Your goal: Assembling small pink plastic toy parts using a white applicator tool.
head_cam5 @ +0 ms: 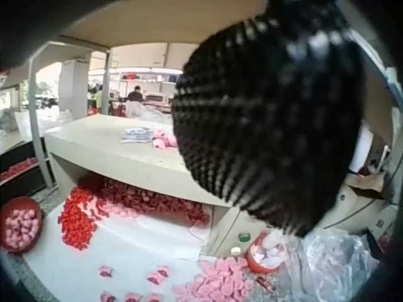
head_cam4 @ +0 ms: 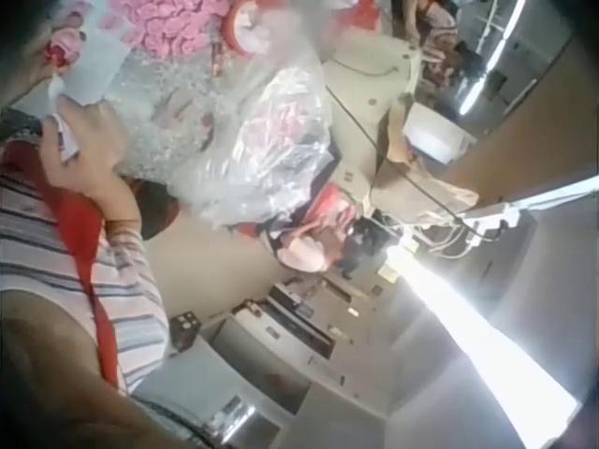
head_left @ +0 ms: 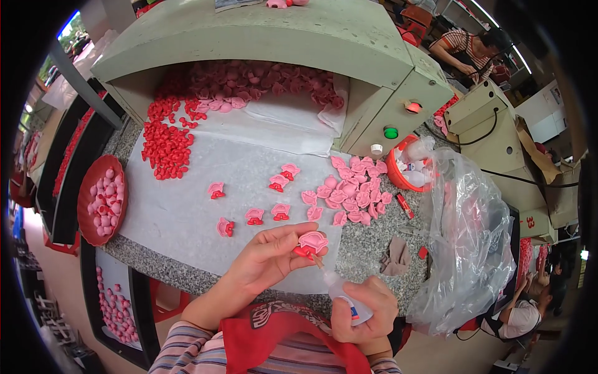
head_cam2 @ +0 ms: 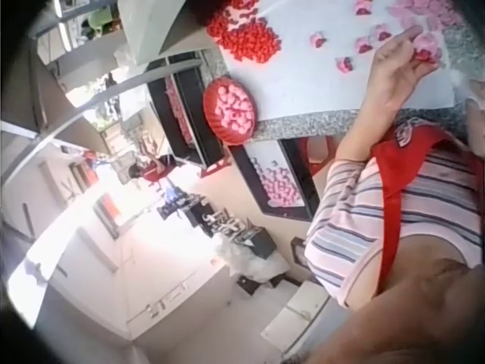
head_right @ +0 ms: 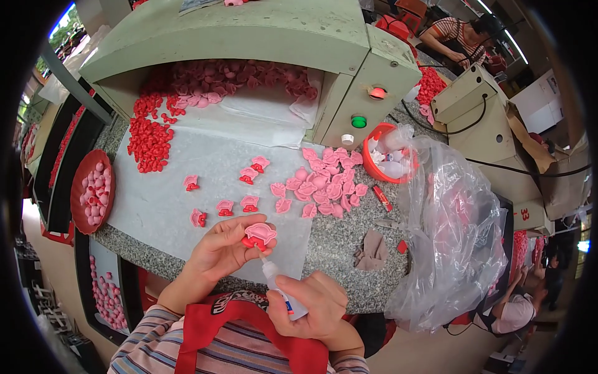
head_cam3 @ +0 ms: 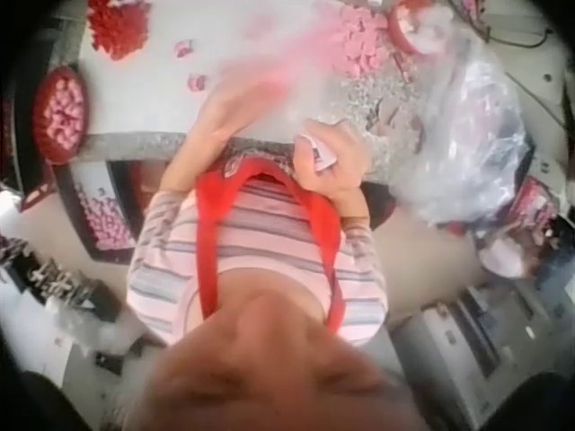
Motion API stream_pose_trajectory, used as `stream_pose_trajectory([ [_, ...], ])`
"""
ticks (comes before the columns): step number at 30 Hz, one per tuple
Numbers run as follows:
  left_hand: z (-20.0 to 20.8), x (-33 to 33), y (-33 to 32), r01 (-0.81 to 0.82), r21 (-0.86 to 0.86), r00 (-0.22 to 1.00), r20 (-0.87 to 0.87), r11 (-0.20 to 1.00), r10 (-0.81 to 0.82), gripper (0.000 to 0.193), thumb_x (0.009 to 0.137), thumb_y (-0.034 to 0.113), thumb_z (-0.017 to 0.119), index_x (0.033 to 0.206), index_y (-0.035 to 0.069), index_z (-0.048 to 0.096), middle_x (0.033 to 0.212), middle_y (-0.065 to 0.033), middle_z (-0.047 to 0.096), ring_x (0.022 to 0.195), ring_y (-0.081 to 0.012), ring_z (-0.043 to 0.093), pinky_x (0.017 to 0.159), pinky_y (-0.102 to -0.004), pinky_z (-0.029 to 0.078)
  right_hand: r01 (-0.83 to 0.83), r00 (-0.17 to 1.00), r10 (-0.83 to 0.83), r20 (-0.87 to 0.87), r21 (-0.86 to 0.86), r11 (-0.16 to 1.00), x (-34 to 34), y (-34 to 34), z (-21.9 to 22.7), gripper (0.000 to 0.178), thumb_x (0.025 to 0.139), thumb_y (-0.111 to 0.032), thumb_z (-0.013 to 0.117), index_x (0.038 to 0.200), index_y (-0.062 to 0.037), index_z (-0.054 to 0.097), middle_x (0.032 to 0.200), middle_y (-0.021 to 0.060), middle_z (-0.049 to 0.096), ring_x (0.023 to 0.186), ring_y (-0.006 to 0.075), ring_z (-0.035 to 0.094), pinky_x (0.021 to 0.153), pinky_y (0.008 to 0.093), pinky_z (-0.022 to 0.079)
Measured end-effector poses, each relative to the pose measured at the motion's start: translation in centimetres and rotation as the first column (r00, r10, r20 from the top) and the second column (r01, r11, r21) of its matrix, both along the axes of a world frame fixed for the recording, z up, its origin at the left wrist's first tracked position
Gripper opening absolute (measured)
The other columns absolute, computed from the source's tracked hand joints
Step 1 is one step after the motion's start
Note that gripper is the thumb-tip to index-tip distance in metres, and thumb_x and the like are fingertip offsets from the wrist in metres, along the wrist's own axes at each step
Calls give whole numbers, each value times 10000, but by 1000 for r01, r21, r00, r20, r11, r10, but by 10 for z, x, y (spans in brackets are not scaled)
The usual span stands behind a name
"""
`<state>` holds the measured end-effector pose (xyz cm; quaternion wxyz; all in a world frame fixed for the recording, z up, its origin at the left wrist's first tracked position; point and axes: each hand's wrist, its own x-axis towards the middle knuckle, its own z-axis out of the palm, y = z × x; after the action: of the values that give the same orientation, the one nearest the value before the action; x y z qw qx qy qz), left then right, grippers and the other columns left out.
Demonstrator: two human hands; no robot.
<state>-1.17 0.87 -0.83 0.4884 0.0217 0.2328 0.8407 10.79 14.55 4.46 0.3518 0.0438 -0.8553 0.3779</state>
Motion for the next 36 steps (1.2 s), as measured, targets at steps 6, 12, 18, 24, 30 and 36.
stream_pose_trajectory([
  [6,4,0,-3,47,-11,998,32,999,-47,421,842,198,583,1182,-33,490,1131,-186,557,1009,-304,575,890,-398,462,-25,1000,25,1,23,999,0,-1,0,322,608,-8,680,912,-27,574,587,37,556,408,139,427,382,236,333],
  [12,6,1,-3,49,-33,998,30,998,-48,425,838,202,587,1178,-35,493,1127,-185,560,1006,-298,577,902,-392,455,-18,1000,19,-20,34,999,-2,-1,-1,324,608,-1,679,914,-22,574,569,32,553,394,134,422,381,231,322],
  [18,6,1,-3,51,-31,998,27,998,-50,429,837,203,587,1178,-39,492,1122,-180,565,1010,-292,575,907,-394,452,-26,999,27,-33,32,999,-5,-1,0,309,616,8,671,906,-15,570,558,34,553,389,131,429,379,230,320],
  [24,6,1,-3,67,-41,997,30,997,-66,424,839,205,584,1174,-40,496,1106,-173,574,1007,-281,577,913,-392,448,-26,999,27,-45,35,999,-6,-1,0,304,619,10,671,903,-15,564,576,40,570,387,128,433,377,230,314],
  [30,5,2,-3,88,-37,996,30,995,-86,418,844,197,577,1179,-39,493,1089,-162,585,1001,-274,581,916,-391,447,-29,999,31,-39,51,998,-7,-1,0,311,620,9,670,909,-12,558,574,38,568,389,127,433,377,230,312],
  [36,4,2,-4,73,-39,997,28,997,-72,410,847,193,571,1176,-41,496,1104,-165,577,1013,-272,575,919,-394,445,-45,998,47,-30,56,997,-4,0,2,317,616,3,675,911,-17,561,560,26,552,393,127,420,375,229,308],
])
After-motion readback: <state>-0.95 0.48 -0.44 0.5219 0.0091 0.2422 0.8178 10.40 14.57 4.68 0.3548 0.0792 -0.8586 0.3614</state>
